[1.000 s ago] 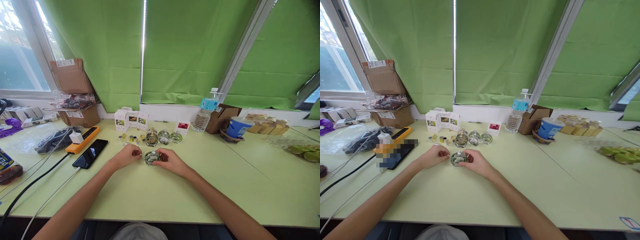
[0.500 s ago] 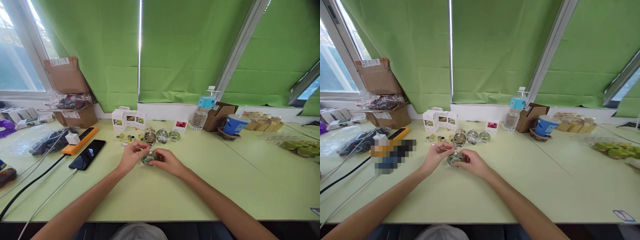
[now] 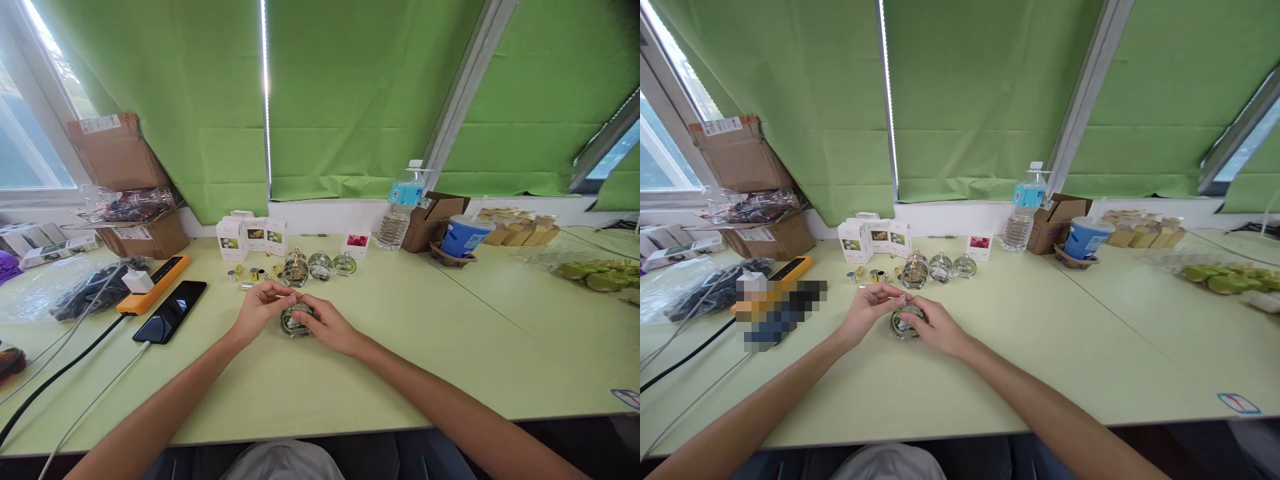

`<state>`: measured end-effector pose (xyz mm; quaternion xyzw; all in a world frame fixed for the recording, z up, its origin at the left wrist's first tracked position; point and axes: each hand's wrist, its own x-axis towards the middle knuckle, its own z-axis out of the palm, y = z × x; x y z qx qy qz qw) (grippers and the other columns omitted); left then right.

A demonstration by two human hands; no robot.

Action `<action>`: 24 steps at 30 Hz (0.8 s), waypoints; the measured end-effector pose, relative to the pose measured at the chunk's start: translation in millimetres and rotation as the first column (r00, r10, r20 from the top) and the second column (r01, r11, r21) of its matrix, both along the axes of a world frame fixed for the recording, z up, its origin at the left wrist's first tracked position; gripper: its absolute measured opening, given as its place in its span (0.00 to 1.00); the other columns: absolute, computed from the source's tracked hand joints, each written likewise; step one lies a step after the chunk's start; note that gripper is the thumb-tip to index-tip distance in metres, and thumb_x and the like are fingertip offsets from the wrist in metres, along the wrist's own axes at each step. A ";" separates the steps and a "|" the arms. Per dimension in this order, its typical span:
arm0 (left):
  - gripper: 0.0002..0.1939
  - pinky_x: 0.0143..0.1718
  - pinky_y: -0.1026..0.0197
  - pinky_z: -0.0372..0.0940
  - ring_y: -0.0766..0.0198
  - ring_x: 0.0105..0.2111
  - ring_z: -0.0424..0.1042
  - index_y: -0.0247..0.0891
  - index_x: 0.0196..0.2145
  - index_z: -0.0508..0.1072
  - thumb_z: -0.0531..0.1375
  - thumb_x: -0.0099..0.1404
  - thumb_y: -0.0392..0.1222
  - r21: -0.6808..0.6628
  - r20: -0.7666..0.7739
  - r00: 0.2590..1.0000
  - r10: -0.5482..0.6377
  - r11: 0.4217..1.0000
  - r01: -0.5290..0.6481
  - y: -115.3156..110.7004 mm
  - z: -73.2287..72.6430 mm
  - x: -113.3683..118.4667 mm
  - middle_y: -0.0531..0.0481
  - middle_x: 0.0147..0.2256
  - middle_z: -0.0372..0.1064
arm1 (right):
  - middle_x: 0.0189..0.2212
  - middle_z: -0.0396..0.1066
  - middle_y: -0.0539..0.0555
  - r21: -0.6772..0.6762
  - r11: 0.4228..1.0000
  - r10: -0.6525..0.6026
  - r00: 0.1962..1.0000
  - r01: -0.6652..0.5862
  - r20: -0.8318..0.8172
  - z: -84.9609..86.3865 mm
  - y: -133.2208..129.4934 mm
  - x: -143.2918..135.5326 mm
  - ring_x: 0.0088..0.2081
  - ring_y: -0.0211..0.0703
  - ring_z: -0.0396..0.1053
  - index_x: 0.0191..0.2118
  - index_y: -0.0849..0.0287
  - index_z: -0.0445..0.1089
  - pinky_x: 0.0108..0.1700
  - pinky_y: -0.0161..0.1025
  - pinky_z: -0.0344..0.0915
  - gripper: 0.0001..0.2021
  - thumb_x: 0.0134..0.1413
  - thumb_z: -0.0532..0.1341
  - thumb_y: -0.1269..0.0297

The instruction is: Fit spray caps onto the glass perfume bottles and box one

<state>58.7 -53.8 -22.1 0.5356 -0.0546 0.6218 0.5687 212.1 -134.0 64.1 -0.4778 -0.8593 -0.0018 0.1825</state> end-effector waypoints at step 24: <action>0.14 0.41 0.62 0.63 0.60 0.40 0.72 0.34 0.34 0.79 0.70 0.53 0.47 -0.364 0.031 0.977 -0.211 0.908 0.208 9.9 -5.7 14.6 0.43 0.38 0.76 | 0.27 0.58 0.48 -0.086 0.989 -0.140 0.952 0.121 -0.272 -11.2 12.3 1.1 0.31 0.36 0.56 0.32 0.60 0.63 0.33 0.33 0.54 0.22 0.63 0.51 0.45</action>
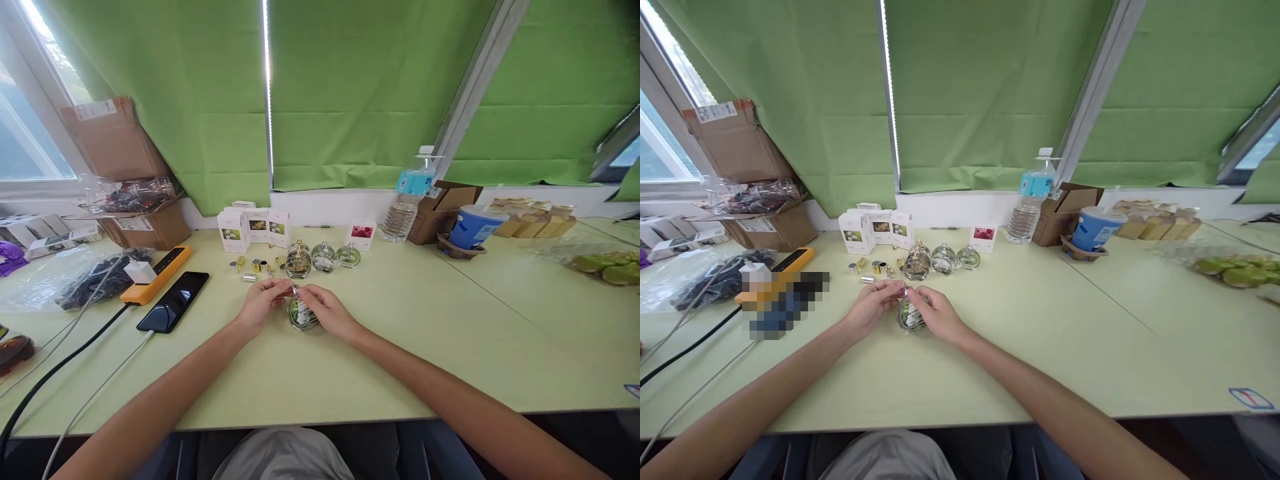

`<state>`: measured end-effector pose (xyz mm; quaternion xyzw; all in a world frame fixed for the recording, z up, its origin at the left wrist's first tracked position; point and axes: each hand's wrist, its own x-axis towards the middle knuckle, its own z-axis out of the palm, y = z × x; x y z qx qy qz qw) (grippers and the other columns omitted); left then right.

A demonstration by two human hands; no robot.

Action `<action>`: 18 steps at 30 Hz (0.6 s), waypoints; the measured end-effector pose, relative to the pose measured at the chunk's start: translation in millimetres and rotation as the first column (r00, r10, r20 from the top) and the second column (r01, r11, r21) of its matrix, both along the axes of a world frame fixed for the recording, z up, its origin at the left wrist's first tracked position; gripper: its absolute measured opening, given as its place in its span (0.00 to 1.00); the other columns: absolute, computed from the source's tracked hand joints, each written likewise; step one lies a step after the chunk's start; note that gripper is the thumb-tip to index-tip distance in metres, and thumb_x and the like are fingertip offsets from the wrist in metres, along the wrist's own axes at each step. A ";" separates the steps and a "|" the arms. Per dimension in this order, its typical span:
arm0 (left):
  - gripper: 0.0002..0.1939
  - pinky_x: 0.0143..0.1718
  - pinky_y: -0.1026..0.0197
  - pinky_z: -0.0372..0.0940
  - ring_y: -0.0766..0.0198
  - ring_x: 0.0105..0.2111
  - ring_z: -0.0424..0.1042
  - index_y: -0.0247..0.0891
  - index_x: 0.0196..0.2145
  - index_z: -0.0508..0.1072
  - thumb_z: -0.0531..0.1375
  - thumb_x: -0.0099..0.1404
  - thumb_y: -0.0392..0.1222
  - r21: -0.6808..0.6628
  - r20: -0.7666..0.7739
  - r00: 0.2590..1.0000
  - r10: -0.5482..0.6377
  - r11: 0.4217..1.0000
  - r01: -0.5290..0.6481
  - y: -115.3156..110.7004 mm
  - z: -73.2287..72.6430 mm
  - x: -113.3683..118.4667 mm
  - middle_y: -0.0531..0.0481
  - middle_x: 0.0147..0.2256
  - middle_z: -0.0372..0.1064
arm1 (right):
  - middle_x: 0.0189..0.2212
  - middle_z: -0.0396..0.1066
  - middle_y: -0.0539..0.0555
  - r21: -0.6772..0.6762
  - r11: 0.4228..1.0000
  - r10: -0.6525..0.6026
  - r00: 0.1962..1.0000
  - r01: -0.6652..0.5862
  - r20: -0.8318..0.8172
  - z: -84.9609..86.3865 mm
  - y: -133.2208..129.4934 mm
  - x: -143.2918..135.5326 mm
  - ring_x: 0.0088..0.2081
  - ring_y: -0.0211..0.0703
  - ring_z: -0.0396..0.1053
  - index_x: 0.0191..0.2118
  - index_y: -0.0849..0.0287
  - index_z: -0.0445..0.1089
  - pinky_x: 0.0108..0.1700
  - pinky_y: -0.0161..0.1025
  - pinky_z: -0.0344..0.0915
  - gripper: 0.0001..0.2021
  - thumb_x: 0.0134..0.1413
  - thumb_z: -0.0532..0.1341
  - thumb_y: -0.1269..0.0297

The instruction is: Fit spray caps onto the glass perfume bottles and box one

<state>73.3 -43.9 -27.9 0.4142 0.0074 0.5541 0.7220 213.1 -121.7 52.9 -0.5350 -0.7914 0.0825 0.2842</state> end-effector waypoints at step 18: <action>0.14 0.36 0.60 0.65 0.57 0.39 0.74 0.35 0.32 0.79 0.70 0.52 0.48 0.052 -0.032 0.999 0.025 0.998 -0.024 1.3 0.8 -2.4 0.43 0.36 0.76 | 0.27 0.59 0.49 0.011 1.000 -0.014 0.999 0.014 0.031 1.4 -2.1 -1.7 0.31 0.37 0.57 0.32 0.60 0.64 0.34 0.34 0.56 0.23 0.63 0.50 0.43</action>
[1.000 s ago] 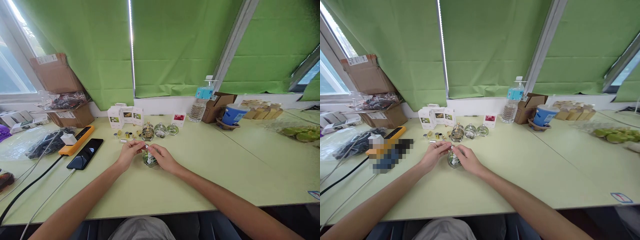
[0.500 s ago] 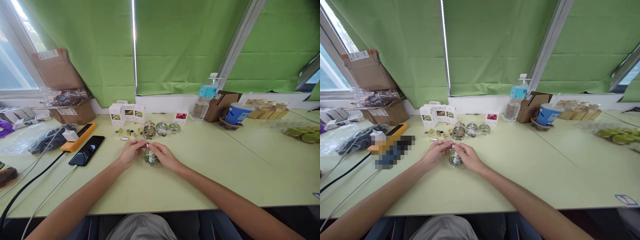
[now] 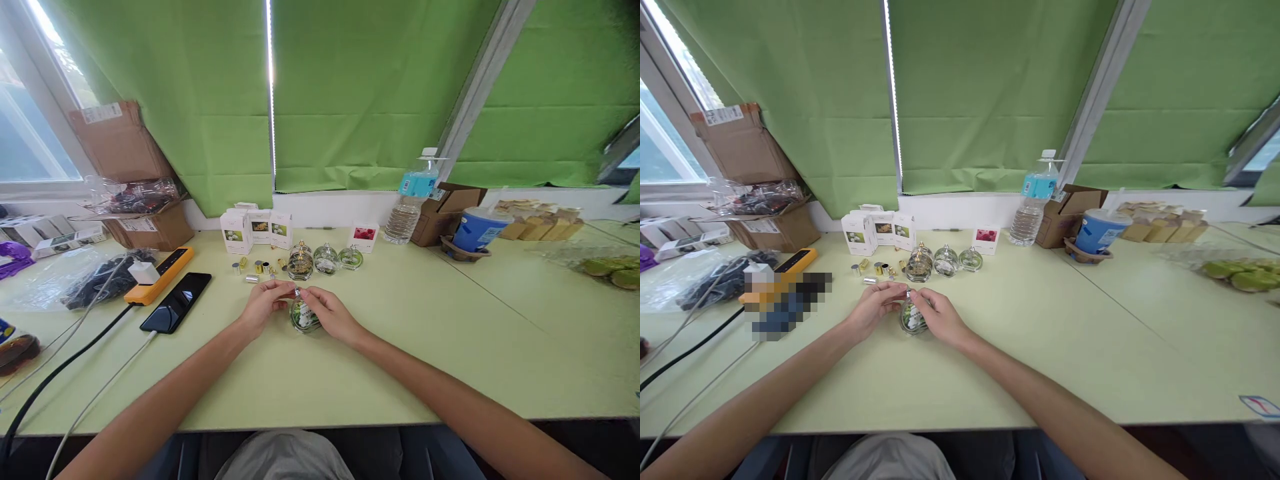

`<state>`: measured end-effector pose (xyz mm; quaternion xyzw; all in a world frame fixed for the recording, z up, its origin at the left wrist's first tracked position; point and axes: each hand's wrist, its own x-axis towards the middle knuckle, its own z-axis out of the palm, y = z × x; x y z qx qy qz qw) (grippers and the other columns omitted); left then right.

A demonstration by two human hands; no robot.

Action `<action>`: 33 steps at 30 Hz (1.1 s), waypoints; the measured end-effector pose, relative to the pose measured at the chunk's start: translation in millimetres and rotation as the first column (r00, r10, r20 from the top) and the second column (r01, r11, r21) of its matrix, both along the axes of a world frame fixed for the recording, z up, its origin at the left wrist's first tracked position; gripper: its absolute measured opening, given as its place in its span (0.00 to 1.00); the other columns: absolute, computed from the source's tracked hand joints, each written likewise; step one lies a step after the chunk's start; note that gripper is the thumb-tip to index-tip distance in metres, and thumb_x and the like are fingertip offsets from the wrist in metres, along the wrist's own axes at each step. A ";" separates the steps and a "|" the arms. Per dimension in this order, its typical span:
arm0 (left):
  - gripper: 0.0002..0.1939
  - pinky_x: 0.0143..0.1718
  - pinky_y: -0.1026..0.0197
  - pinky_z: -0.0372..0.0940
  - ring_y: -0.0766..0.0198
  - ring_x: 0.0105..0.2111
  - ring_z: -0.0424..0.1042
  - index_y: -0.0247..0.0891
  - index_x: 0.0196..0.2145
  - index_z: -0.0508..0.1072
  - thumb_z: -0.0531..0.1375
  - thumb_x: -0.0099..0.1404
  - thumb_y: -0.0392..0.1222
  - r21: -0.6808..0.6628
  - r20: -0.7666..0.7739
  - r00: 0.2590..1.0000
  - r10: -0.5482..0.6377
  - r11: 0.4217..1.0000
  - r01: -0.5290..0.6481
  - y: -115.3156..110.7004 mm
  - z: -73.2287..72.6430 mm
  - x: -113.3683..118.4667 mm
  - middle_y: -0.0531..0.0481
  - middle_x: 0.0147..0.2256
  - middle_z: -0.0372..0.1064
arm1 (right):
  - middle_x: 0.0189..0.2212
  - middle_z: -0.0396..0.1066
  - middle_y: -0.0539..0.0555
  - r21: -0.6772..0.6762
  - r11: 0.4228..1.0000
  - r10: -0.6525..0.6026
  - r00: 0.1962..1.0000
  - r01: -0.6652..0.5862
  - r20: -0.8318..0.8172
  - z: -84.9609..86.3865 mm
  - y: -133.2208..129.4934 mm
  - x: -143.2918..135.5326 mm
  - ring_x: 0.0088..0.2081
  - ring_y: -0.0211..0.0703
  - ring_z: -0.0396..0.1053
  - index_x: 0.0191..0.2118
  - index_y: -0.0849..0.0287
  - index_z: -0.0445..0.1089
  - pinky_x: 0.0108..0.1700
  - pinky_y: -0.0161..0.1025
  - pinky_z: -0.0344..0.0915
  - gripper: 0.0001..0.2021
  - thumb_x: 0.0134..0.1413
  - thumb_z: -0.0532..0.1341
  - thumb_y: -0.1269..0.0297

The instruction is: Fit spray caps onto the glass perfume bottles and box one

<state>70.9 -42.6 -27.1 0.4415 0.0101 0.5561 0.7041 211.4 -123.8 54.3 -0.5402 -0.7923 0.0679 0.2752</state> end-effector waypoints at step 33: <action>0.09 0.43 0.56 0.63 0.56 0.38 0.72 0.46 0.38 0.79 0.64 0.60 0.48 0.479 0.094 0.779 0.620 0.658 -0.581 -28.6 2.3 -9.0 0.48 0.39 0.77 | 0.48 0.72 0.55 0.221 0.968 0.026 0.925 -0.118 0.379 11.9 -12.1 -4.6 0.48 0.48 0.69 0.54 0.54 0.65 0.51 0.42 0.60 0.17 0.62 0.59 0.55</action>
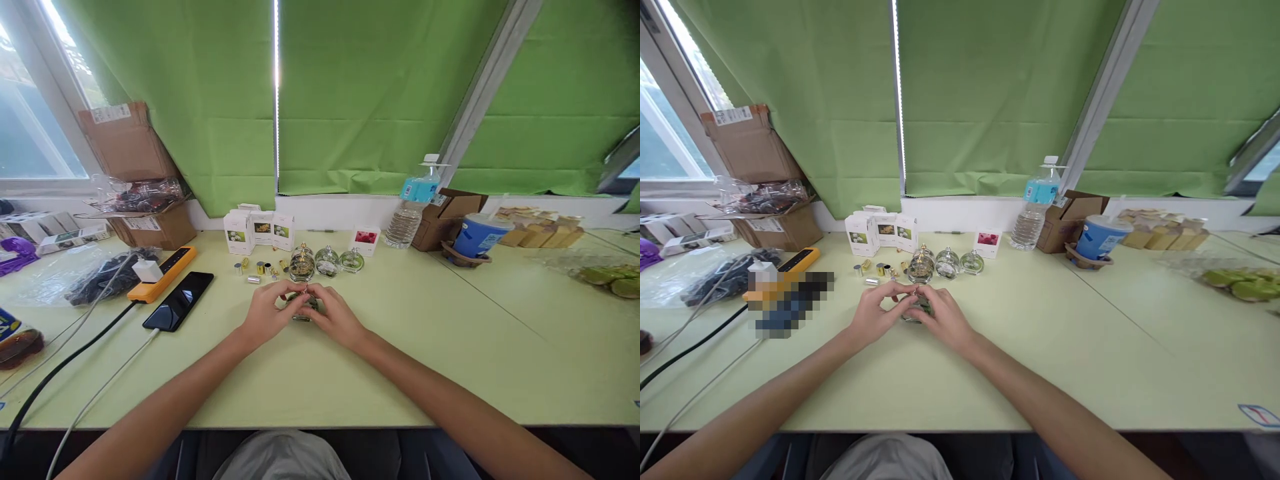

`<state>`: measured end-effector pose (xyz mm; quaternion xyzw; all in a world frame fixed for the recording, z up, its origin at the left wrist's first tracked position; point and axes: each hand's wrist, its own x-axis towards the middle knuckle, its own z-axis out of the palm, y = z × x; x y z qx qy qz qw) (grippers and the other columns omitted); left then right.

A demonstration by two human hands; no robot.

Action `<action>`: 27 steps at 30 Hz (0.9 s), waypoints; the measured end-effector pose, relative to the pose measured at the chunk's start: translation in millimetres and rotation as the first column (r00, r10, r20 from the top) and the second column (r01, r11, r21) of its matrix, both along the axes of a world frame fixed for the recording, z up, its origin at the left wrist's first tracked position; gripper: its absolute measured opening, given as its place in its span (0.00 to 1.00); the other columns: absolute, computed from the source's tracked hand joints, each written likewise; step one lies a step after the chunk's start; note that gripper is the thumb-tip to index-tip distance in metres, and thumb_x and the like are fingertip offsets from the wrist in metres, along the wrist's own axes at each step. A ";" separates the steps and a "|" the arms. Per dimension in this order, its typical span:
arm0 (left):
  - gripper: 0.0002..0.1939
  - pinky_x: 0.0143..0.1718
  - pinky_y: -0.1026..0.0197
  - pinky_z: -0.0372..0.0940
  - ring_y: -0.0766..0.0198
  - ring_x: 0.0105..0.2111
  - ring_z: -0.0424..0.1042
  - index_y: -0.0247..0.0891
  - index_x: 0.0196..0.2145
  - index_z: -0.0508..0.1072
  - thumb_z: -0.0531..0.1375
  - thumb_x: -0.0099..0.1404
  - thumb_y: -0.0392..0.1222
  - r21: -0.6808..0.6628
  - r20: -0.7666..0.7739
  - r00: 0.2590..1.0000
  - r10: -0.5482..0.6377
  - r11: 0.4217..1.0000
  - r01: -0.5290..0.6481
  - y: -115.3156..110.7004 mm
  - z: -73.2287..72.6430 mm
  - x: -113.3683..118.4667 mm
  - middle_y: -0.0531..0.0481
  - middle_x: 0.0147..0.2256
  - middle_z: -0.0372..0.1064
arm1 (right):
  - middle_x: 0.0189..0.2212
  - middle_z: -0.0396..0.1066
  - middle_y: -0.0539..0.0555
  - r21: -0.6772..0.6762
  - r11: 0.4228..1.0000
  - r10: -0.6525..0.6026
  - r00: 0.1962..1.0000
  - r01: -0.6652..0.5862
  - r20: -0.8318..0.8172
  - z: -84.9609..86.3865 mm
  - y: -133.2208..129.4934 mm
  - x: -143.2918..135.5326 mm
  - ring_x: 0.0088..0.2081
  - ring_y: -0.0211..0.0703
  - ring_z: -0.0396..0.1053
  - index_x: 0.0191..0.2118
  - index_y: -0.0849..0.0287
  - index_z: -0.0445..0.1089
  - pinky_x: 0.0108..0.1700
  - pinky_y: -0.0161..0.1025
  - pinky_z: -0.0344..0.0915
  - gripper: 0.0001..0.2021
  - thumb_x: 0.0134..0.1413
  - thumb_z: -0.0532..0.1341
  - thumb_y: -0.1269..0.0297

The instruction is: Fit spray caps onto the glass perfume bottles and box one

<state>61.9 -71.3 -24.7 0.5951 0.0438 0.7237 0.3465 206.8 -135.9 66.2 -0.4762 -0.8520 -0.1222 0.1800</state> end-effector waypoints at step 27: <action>0.16 0.33 0.63 0.64 0.65 0.28 0.68 0.39 0.25 0.64 0.59 0.65 0.51 0.162 -0.164 0.976 0.141 0.980 -0.115 19.6 11.3 10.5 0.51 0.29 0.73 | 0.43 0.73 0.54 -0.082 0.996 0.015 0.999 -0.018 -0.047 3.5 3.9 2.0 0.43 0.45 0.70 0.48 0.56 0.66 0.45 0.37 0.63 0.14 0.59 0.60 0.58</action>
